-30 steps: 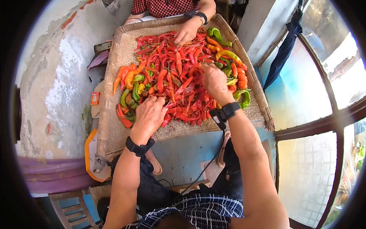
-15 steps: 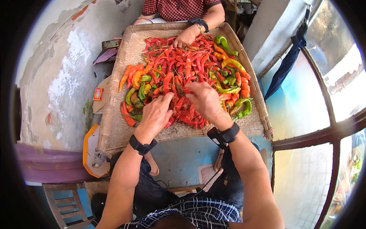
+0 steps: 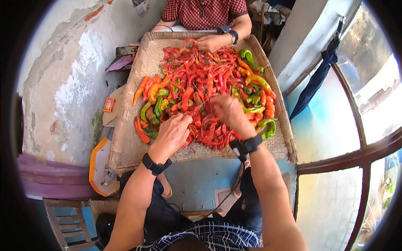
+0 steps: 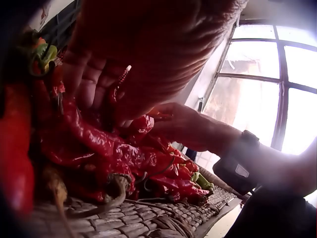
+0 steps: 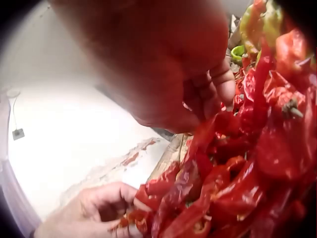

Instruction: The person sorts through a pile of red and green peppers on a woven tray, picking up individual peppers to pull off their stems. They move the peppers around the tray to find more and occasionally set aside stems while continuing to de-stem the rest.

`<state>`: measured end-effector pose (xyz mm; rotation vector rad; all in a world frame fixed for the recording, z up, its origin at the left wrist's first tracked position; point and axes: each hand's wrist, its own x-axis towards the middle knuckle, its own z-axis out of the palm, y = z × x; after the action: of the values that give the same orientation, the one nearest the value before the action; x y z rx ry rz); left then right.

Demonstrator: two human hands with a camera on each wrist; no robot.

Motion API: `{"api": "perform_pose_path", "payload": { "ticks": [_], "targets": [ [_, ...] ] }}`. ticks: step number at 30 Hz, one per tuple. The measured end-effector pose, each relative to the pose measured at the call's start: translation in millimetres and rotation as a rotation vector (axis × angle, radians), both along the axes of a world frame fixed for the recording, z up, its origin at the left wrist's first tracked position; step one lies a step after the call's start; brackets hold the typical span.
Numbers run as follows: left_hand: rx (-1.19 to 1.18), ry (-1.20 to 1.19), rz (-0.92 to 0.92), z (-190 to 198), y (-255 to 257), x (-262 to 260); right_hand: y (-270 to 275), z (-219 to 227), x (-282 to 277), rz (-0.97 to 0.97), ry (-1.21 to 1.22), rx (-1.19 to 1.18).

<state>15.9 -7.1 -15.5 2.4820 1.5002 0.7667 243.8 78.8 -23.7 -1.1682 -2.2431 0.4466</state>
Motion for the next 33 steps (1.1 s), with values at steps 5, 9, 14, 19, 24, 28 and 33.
{"api": "perform_pose_path", "payload": {
  "ticks": [5, 9, 14, 19, 24, 28, 33],
  "targets": [
    [0.029, -0.051, 0.049, 0.2, 1.3, 0.8, -24.4, 2.5, -18.9, -0.178, -0.217, 0.109],
    [-0.026, -0.004, 0.072, 0.0, -1.7, 2.4, -26.0, 2.5, -12.2, -0.18, -0.18, 0.028],
    [-0.021, -0.024, 0.076, 2.8, -3.0, -0.1, -21.2, -2.7, 3.0, -0.259, -0.045, 0.066],
    [0.062, -0.11, 0.067, -3.6, 2.3, 0.3, -36.1, 29.1, 0.4, -0.104, 0.584, -0.449],
    [0.028, -0.092, 0.095, -8.1, 6.8, -0.5, -22.1, 39.3, -8.5, 0.066, 0.857, -0.626],
    [-0.114, -0.245, 0.149, 1.5, 6.0, 3.7, -1.7, 26.4, -14.2, -0.105, 0.702, -0.104],
    [-0.015, -0.398, 0.052, 0.9, 11.3, 7.9, -34.8, 23.7, -48.0, 0.238, 0.15, 0.175]
  ]
}}
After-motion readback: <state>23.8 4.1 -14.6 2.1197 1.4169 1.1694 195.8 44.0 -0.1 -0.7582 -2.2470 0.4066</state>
